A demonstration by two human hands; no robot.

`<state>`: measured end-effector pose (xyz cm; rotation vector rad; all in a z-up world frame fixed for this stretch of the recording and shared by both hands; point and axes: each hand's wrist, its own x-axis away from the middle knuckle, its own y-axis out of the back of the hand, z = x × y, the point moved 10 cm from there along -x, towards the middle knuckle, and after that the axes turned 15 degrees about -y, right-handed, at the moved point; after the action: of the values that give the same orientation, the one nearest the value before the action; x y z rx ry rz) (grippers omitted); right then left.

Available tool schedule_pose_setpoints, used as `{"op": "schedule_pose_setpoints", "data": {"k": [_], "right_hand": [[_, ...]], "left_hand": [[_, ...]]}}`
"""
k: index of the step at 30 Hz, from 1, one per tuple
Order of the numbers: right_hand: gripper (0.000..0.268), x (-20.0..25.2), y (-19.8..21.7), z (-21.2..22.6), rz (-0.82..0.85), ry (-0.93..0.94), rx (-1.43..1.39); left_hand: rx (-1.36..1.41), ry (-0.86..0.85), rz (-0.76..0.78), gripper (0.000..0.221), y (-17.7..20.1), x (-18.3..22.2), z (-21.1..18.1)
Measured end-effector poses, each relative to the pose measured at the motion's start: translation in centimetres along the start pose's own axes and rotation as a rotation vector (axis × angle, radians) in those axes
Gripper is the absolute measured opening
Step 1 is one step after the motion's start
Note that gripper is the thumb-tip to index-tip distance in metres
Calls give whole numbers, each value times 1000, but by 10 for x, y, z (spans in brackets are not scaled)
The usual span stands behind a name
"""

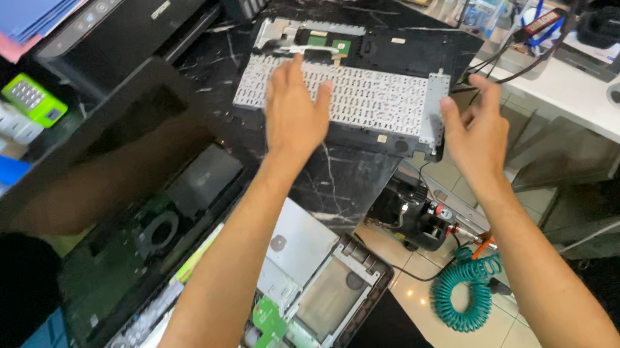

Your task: The person uses a plastic pry tool to open the casing of a laptop, then removes the keyboard. They proceed to use a screwdriver to unscrew and remove several screws from the internal motherboard.

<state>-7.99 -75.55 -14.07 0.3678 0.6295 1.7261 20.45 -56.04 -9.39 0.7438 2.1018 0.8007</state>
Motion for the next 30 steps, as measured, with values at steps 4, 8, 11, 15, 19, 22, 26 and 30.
{"op": "schedule_pose_setpoints", "data": {"k": [4, 8, 11, 15, 19, 22, 26, 30], "right_hand": [[32, 51, 7, 35, 14, 244, -138], [13, 119, -15, 77, 242, 392, -88], [14, 169, -44, 84, 457, 384, 135], [24, 208, -54, 94, 586, 358, 296], [27, 229, -49, 104, 628, 265, 355], [27, 230, -57, 95, 565, 309, 333], [23, 232, -54, 94, 557, 283, 281], [19, 229, -55, 98, 539, 320, 174]], "left_hand": [[207, -296, 50, 48, 69, 87, -72], [245, -241, -15, 35, 170, 180, -81], [162, -27, -354, 19, 256, 263, -45], [-72, 223, -873, 14, 352, 387, -3], [83, 574, -1163, 39, 383, 450, 62], [519, 733, -1111, 71, 346, 445, 122], [687, 968, -968, 108, 291, 449, 153], [531, 755, -879, 94, 297, 428, 157]]}}
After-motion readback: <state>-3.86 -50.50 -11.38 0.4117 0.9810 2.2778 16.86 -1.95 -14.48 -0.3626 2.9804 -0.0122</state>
